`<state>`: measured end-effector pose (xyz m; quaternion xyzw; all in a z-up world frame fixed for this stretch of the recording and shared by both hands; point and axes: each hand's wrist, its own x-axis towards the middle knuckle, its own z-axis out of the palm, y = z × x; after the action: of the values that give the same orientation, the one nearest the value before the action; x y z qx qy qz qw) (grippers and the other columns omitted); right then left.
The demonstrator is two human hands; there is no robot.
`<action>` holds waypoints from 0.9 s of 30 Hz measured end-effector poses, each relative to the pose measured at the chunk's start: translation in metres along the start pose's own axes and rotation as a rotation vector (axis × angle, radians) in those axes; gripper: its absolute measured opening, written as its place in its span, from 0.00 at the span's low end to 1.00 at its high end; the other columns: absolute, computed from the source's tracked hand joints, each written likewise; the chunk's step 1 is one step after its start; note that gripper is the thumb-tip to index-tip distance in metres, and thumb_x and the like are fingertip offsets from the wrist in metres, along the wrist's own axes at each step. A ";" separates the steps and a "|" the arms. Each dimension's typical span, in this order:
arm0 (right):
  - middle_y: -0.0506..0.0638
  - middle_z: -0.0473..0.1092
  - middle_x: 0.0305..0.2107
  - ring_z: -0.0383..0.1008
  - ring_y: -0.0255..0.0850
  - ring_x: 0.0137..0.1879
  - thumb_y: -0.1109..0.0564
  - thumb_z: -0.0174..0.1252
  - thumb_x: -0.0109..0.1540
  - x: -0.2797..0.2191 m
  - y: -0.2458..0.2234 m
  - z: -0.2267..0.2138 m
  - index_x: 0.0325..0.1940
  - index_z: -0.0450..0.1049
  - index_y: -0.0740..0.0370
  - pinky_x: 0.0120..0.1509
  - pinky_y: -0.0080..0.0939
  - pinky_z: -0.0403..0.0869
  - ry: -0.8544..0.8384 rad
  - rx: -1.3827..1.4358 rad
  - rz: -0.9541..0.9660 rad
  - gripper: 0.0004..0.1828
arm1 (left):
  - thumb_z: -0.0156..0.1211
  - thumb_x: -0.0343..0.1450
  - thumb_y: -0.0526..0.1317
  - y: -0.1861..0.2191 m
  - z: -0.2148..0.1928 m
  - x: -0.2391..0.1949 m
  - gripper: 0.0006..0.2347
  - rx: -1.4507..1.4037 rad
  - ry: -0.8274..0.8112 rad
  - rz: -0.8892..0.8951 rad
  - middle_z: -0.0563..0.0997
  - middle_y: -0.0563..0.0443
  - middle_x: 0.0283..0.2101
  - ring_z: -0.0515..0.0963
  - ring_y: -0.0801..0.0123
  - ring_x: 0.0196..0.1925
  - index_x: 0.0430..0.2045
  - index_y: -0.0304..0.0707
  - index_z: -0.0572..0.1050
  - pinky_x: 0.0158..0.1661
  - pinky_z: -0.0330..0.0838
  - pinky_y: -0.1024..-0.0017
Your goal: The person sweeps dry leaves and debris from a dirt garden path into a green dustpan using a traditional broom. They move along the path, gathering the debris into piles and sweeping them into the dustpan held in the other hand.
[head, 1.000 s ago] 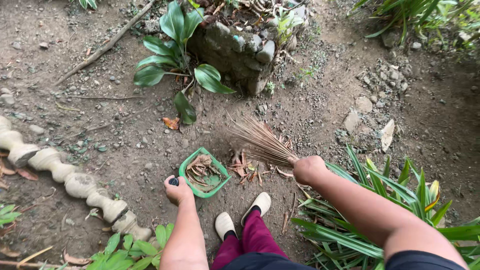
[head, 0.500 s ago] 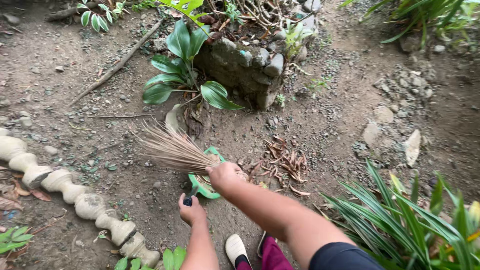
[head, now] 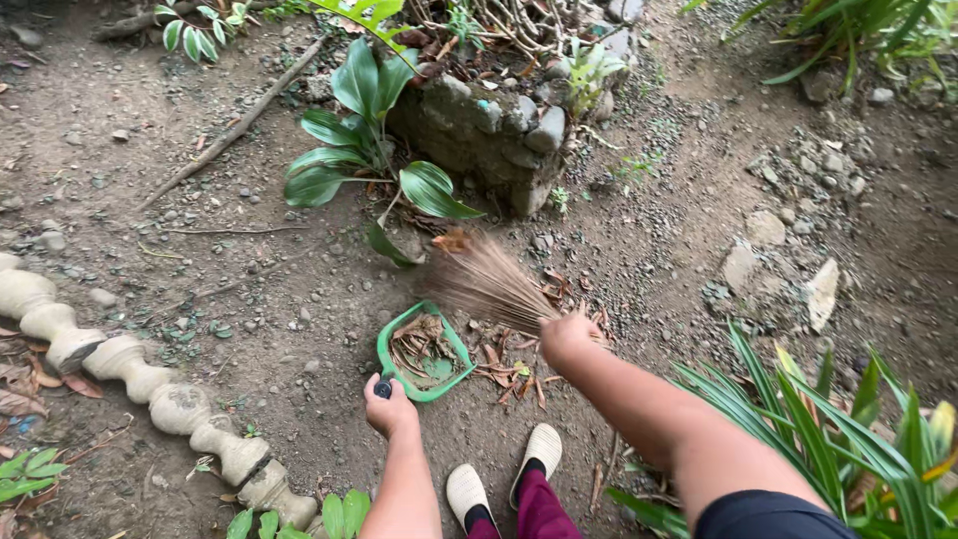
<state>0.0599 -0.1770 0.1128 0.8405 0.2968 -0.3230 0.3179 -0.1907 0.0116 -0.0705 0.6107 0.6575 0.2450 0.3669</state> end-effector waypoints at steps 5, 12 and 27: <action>0.50 0.77 0.50 0.81 0.40 0.48 0.47 0.40 0.70 -0.089 0.096 0.026 0.78 0.53 0.36 0.54 0.44 0.79 -0.154 0.262 -0.027 0.29 | 0.69 0.66 0.40 0.009 -0.002 0.001 0.17 0.034 -0.063 -0.029 0.84 0.40 0.44 0.84 0.54 0.42 0.49 0.42 0.78 0.44 0.77 0.60; 0.54 0.79 0.45 0.85 0.42 0.48 0.43 0.35 0.72 -0.130 0.111 0.021 0.82 0.45 0.39 0.56 0.45 0.81 -0.272 0.504 0.128 0.32 | 0.69 0.65 0.41 0.007 -0.009 0.002 0.17 0.081 -0.062 0.065 0.83 0.40 0.47 0.83 0.51 0.44 0.48 0.42 0.79 0.44 0.76 0.58; 0.55 0.76 0.48 0.77 0.45 0.51 0.51 0.46 0.68 0.028 -0.017 -0.010 0.62 0.71 0.56 0.54 0.49 0.76 0.120 0.535 -0.072 0.20 | 0.70 0.65 0.41 -0.006 -0.002 -0.024 0.19 0.092 -0.065 0.093 0.83 0.36 0.44 0.83 0.48 0.43 0.50 0.40 0.78 0.46 0.76 0.56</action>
<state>0.0691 -0.1507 0.0926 0.9011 0.2489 -0.3507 0.0547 -0.1969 -0.0127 -0.0695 0.6646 0.6267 0.2113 0.3477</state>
